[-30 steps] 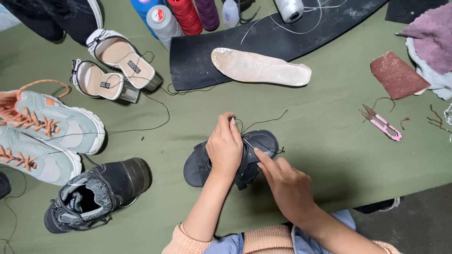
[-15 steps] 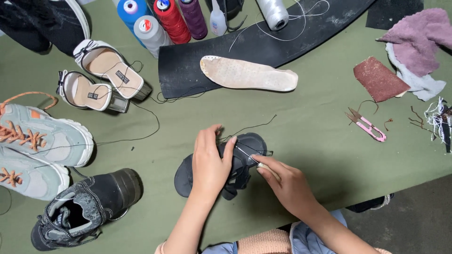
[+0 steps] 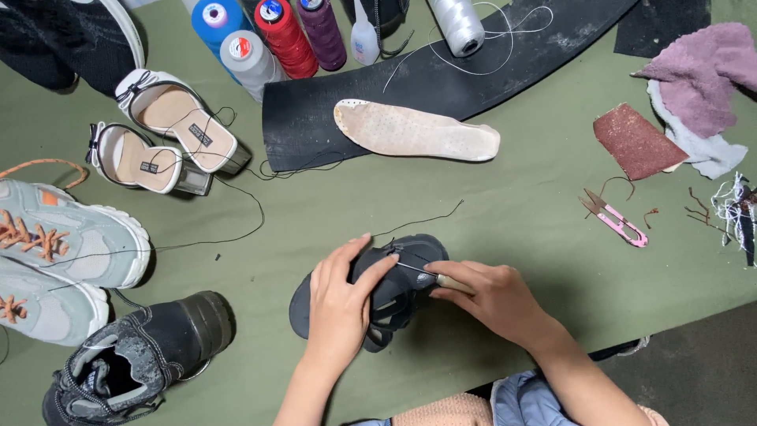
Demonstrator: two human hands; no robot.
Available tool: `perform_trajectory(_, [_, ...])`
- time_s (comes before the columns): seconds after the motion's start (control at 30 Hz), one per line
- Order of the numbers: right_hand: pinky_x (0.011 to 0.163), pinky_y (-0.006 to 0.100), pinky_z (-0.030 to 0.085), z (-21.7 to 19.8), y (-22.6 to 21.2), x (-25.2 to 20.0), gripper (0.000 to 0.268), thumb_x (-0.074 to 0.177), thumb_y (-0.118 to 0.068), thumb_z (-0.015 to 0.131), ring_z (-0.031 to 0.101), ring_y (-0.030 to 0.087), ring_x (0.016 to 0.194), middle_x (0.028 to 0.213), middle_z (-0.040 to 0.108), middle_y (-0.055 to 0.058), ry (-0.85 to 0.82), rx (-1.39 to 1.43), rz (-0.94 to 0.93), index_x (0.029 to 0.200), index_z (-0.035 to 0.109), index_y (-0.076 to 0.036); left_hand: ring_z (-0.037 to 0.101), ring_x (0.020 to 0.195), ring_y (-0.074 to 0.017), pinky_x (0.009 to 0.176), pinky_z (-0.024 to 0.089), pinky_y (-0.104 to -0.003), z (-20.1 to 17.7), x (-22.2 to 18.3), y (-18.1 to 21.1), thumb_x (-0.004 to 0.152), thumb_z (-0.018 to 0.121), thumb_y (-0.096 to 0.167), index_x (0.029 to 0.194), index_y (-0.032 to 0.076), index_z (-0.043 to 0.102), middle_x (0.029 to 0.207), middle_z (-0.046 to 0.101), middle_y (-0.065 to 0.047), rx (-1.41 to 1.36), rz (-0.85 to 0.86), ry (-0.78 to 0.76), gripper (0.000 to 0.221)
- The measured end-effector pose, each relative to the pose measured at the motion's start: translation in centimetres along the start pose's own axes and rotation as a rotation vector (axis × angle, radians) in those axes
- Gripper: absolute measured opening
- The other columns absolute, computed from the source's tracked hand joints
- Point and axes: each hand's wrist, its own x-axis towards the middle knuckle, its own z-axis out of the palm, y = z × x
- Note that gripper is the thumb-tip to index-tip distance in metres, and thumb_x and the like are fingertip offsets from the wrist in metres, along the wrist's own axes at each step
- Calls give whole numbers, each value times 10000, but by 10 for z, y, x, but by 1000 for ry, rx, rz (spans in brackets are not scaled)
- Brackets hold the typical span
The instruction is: Hand-stitching the strap of a black sandal using a stitching awl and thread on a repair bench.
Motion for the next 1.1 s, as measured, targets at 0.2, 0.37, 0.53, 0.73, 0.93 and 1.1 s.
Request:
perform_trajectory(0.2, [363, 302, 297, -13, -3, 26, 146, 970, -377, 730, 353, 132, 475, 673, 331, -20, 78, -400, -284, 1073, 681, -287, 629, 1044, -281, 974, 498, -432, 6, 8, -1, 934, 608, 93, 1117, 181, 708, 1189, 643, -54, -98, -142, 11, 226])
perform_trajectory(0.37, [427, 286, 490, -32, -5, 41, 205, 1023, -487, 514, 519, 171, 411, 619, 329, -66, -20, -401, -238, 1020, 625, -315, 769, 898, -223, 882, 575, -392, 24, 9, -25, 1048, 570, 197, 933, 209, 714, 870, 798, 31, -216, -376, 134, 185])
perform_trajectory(0.53, [415, 294, 477, -39, -19, 43, 319, 994, -464, 631, 555, 246, 445, 589, 341, -32, -11, -181, -148, 860, 547, -187, 769, 827, -235, 835, 583, -387, 7, 15, -13, 1031, 598, 207, 876, 212, 714, 797, 813, 48, -278, -421, 100, 194])
perform_trajectory(0.73, [408, 177, 395, -22, -6, 28, 172, 1056, -403, 519, 379, 86, 379, 624, 245, -92, 114, -487, -316, 1108, 672, -343, 673, 1078, -379, 976, 505, -513, -18, 22, 6, 745, 853, 208, 1207, 118, 664, 1132, 695, -118, -121, -196, -217, 507])
perform_trajectory(0.93, [439, 202, 411, -19, -5, 34, 214, 1078, -409, 463, 429, 93, 478, 669, 317, -86, 140, -504, -322, 1079, 659, -322, 745, 976, -342, 885, 588, -453, 2, 33, -10, 953, 649, 107, 1114, 127, 738, 977, 764, -95, -116, -415, -105, 185])
perform_trajectory(1.1, [574, 233, 450, -10, 8, 41, 213, 1077, -411, 446, 491, 110, 671, 753, 420, -77, 118, -570, -364, 1018, 624, -309, 749, 791, -357, 673, 590, -421, 9, 46, -22, 944, 727, 326, 916, 154, 782, 763, 739, -121, -182, -571, -79, 183])
